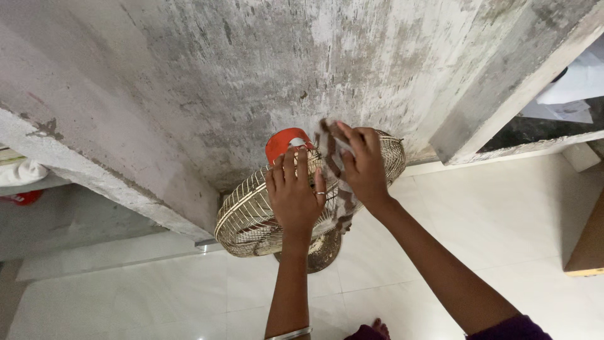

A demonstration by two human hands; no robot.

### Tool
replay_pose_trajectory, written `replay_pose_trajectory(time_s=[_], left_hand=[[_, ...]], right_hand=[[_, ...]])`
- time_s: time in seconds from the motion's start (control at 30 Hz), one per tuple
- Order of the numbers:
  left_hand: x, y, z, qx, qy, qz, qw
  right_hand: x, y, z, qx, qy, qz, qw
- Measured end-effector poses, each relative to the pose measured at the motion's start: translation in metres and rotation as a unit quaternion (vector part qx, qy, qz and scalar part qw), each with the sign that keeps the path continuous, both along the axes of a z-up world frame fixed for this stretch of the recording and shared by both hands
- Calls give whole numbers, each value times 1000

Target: The person wipes the screen and frame of a black computer monitor using a striped cloth. They then move to a standing fan and wipe the metal cage and red motor housing with the same cloth.

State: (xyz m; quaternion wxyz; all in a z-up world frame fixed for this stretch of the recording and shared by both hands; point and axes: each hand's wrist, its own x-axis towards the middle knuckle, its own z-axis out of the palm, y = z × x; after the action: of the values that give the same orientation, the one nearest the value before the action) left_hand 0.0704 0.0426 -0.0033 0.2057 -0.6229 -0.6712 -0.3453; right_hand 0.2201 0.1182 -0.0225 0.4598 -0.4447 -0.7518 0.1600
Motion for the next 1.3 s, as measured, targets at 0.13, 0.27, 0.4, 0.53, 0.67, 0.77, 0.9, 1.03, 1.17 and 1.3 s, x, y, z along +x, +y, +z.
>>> replay_pose_trajectory(time_s=[0.13,0.27,0.4,0.53,0.67,0.77,0.9,1.03,1.17,1.3], left_hand=[[1,-3,-1,11,13,2,1000],[0,2,-2,-7,17,22,1000],[-1,4,-1,3,29,33,999],[2,0,-1,4,31,26,999],[0,0,0,-3,16,20,1000],[2,0,2,0,15,27,1000],[3,1,3,5,9,22,1000],[-1,3,3,5,9,14,1000],[2,0,2,8,15,17,1000],[3,-1,2,10,12,16,1000]], right_hand=[[-11,-15,-24,96,-73,-81,989],[1,-57,-103,89,-127,-71,985],[13,-80,-146,26,-144,35,989],[0,-51,-104,66,-24,-17,997],[-12,-27,-62,83,51,-22,995],[-16,-39,-78,130,-14,-72,989],[-6,-65,-114,151,-58,-30,986],[-1,-61,-101,118,-44,-6,992],[-4,-34,-55,108,-13,-28,994],[-9,-28,-54,120,11,-40,992]])
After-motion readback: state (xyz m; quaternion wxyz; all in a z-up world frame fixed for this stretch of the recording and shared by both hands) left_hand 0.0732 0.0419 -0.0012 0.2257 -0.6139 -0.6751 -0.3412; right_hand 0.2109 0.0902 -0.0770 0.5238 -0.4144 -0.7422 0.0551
